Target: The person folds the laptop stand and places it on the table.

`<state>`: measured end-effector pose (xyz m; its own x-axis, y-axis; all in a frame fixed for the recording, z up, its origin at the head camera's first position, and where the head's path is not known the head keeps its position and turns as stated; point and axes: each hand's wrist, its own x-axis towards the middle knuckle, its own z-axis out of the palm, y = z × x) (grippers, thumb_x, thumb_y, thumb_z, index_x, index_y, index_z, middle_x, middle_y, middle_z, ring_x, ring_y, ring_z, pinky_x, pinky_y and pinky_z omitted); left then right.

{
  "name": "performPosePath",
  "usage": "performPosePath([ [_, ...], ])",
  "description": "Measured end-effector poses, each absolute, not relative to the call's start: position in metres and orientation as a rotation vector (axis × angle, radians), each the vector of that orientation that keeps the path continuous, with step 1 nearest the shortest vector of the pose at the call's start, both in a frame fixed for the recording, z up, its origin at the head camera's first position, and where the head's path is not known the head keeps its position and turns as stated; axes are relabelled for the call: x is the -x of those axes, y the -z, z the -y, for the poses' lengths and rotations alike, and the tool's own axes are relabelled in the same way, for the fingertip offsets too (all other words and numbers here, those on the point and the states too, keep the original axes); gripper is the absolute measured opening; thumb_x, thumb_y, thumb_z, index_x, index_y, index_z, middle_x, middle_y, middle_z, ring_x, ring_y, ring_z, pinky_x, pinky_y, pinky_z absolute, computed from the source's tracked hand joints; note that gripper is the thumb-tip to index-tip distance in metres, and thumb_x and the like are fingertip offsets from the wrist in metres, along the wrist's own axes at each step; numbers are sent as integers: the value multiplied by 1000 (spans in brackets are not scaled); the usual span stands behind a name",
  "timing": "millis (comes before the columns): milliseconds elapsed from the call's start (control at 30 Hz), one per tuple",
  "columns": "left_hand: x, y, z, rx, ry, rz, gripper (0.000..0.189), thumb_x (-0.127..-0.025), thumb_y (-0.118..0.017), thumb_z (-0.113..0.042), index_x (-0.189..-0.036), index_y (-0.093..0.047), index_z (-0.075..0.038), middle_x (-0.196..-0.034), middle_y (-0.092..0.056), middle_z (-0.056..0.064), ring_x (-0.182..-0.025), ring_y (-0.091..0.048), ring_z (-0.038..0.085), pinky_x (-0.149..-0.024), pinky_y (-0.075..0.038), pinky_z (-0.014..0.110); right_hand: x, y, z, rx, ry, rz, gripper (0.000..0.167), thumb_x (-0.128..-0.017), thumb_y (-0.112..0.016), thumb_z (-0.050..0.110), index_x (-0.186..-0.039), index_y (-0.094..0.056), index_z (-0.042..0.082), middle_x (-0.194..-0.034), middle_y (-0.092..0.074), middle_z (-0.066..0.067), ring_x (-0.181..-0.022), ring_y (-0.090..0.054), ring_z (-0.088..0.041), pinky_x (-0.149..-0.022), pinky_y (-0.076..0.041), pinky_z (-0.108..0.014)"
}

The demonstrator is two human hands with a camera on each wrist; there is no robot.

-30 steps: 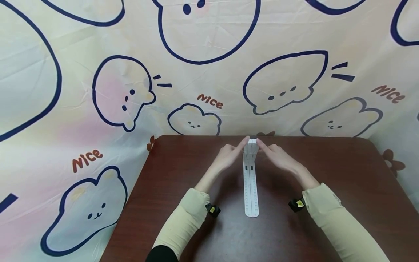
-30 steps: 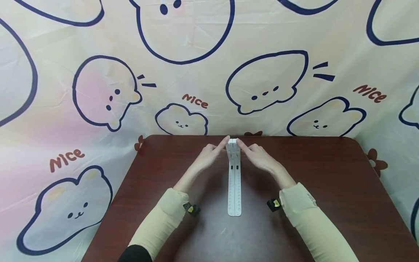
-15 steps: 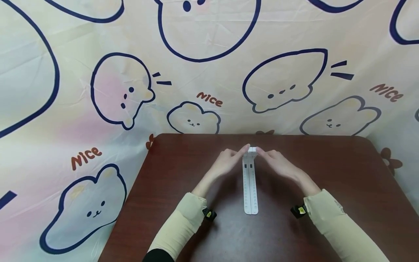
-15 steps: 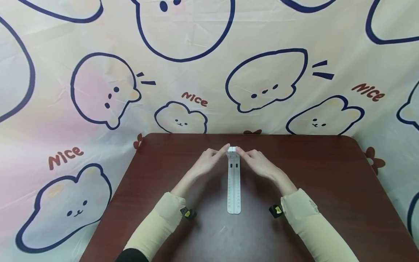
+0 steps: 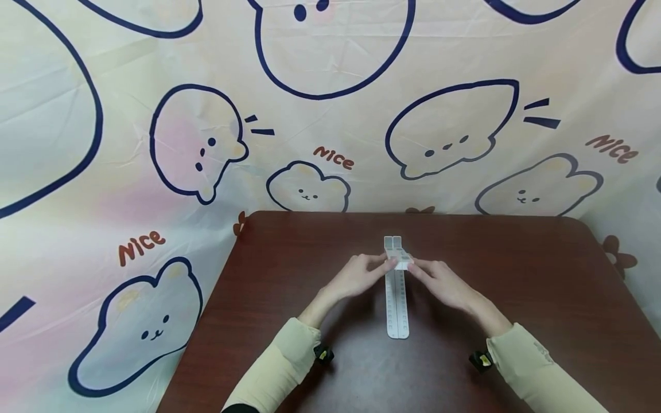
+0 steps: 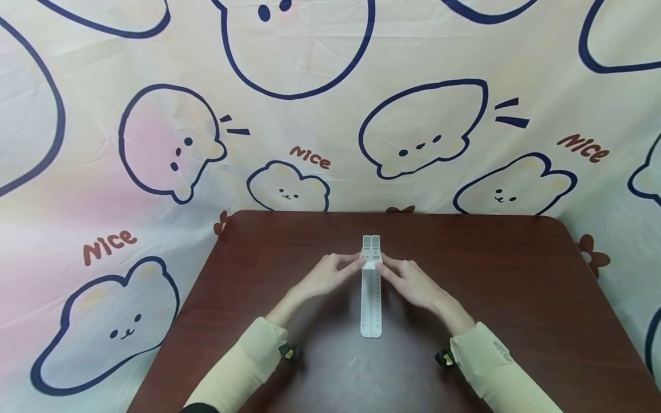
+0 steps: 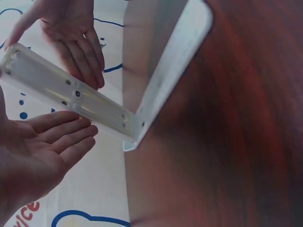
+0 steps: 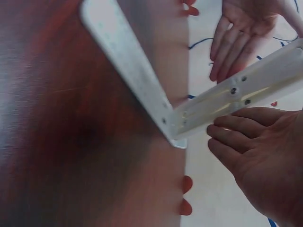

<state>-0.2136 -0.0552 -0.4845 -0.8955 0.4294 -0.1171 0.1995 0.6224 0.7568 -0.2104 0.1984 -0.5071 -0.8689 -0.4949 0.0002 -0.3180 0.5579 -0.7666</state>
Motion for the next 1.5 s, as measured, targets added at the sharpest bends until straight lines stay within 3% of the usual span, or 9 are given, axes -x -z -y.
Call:
performPosePath([
  [67, 211, 488, 57, -553, -1116, -2564, 78, -113, -46, -66, -161, -54, -5, -148, -69, 22, -138, -68, 26, -122, -52, 47, 207, 512, -199, 702, 1198, -2583, 61, -120, -45, 38, -160, -50, -7, -161, -57, -26, -150, -57, -41, -121, -45, -67],
  [167, 208, 494, 59, -635, -1082, -2575, 75, -114, -48, -61, -165, -48, -7, -152, -67, 21, -138, -67, 22, -122, -52, 44, 204, 519, -202, 760, 1164, -2575, 64, -119, -46, 39, -167, -40, -2, -168, -49, -25, -153, -53, -42, -122, -44, -68],
  [300, 201, 501, 61, -719, -958, -2611, 79, -113, -53, -60, -170, -39, -8, -175, -43, 13, -161, -46, 23, -131, -43, 44, 198, 528, -209, 830, 1082, -2541, 70, -118, -50, 39, -174, -27, 3, -176, -36, -26, -158, -46, -49, -122, -41, -73],
  [467, 191, 509, 63, -738, -784, -2642, 86, -110, -56, -62, -173, -31, -9, -181, -31, 15, -168, -34, 28, -135, -36, 48, 189, 536, -213, 831, 1005, -2516, 79, -116, -53, 43, -177, -16, 7, -182, -21, -27, -162, -37, -53, -122, -39, -76],
  [733, 178, 528, 64, -821, -623, -2671, 97, -107, -59, -65, -175, -24, -5, -183, -24, 17, -171, -25, 32, -140, -26, 44, 170, 551, -209, 883, 886, -2582, 87, -115, -55, 46, -175, -14, -1, -184, -14, -26, -169, -22, -49, -130, -31, -71],
  [1200, 166, 553, 67, -947, -503, -2711, 104, -106, -63, -63, -174, -17, 1, -184, -18, 20, -173, -20, 31, -141, -23, 43, 158, 576, -206, 991, 720, -2723, 94, -110, -63, 48, -172, -18, -7, -182, -17, -28, -168, -25, -46, -131, -34, -62],
  [1300, 165, 558, 66, -943, -489, -2722, 107, -105, -64, -65, -174, -17, 1, -184, -17, 20, -173, -20, 30, -141, -22, 42, 158, 583, -205, 994, 678, -2750, 97, -109, -64, 50, -173, -17, -6, -183, -17, -25, -169, -25, -45, -135, -30, -52],
  [1400, 164, 564, 65, -939, -468, -2730, 109, -104, -63, -68, -175, -15, 0, -185, -16, 19, -173, -19, 29, -141, -21, 40, 159, 590, -205, 987, 680, -2752, 99, -108, -66, 50, -174, -15, -4, -184, -15, -23, -170, -23, -44, -138, -13, -27],
  [1500, 164, 568, 65, -948, -431, -2747, 110, -104, -61, -70, -175, -15, 0, -185, -15, 19, -173, -18, 28, -141, -21, 40, 160, 594, -205, 1001, 693, -2751, 101, -107, -68, 49, -174, -14, -5, -184, -15, -23, -170, -22, -45, -129, 6, -8],
])
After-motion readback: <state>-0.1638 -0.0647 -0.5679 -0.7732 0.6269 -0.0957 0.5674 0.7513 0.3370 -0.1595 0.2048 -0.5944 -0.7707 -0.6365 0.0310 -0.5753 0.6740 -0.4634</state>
